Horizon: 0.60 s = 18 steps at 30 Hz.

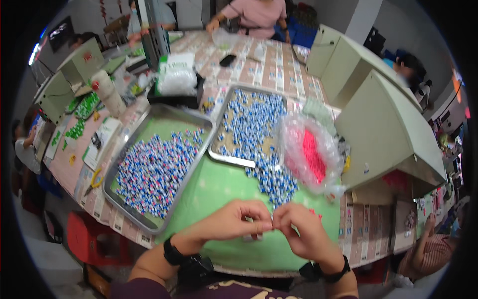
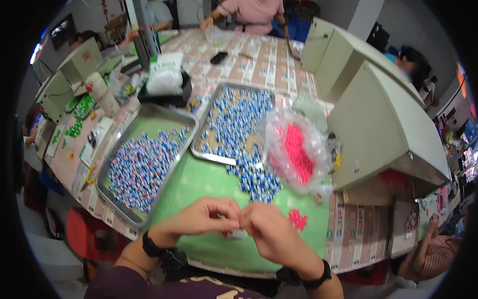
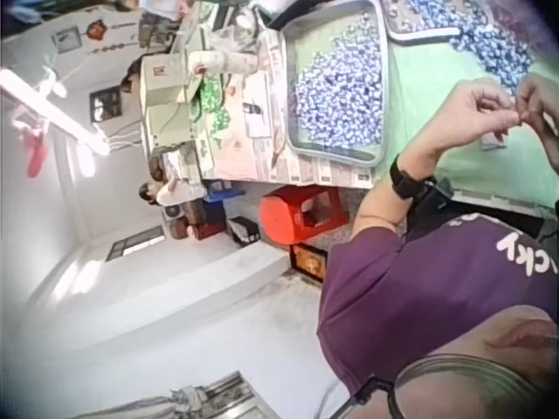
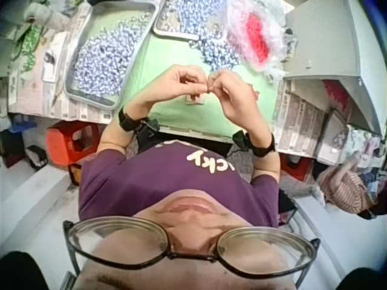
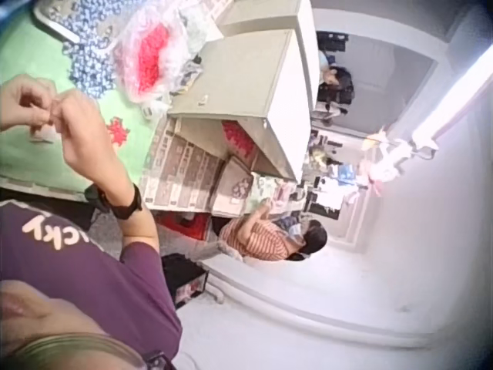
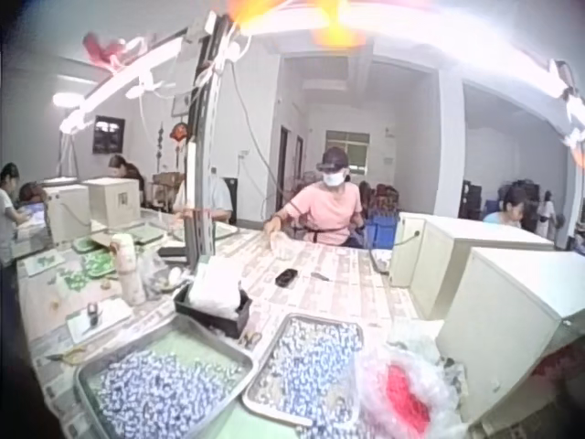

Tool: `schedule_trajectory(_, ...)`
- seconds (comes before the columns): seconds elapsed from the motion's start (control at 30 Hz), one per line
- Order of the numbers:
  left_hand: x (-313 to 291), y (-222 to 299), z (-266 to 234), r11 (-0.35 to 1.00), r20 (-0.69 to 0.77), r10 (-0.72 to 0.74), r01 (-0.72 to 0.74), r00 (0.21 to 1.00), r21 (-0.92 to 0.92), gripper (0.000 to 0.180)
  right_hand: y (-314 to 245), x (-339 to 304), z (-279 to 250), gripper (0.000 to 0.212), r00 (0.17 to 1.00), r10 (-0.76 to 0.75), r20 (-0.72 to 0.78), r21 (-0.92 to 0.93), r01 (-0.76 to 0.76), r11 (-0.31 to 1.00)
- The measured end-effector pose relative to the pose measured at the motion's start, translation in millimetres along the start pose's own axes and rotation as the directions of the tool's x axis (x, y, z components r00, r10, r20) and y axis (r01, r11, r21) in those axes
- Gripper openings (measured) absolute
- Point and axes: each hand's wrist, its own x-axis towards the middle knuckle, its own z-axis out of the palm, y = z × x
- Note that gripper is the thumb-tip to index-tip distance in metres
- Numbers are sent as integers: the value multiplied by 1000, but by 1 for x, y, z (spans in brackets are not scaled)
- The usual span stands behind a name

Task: The person sits at a workstation and repeatedly picks up small blue and white capsule halves and pink plastic pieces. They manually insert the pink pieces into the capsules and place the assembled units into a metal tray. The person occasionally shifts the tray to make space for more items.

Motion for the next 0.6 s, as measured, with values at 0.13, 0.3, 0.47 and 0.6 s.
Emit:
schedule_trajectory(0.13,-9,1,-4,962,-203,202,-156,958,224,11,-1,0,2,24,996,78,-41,-76,-81,994)
schedule_trajectory(0.3,-27,-1,-21,980,-425,198,-165,883,113,16,10,-2,15,18,963,159,217,-348,-76,934)
schedule_trajectory(0.47,-33,-7,-28,978,-481,209,-171,852,122,22,8,7,21,21,941,185,284,-422,-51,905)
schedule_trajectory(0.6,-29,-6,-28,982,-465,190,-162,865,100,24,9,7,24,20,920,213,329,-472,-36,881)
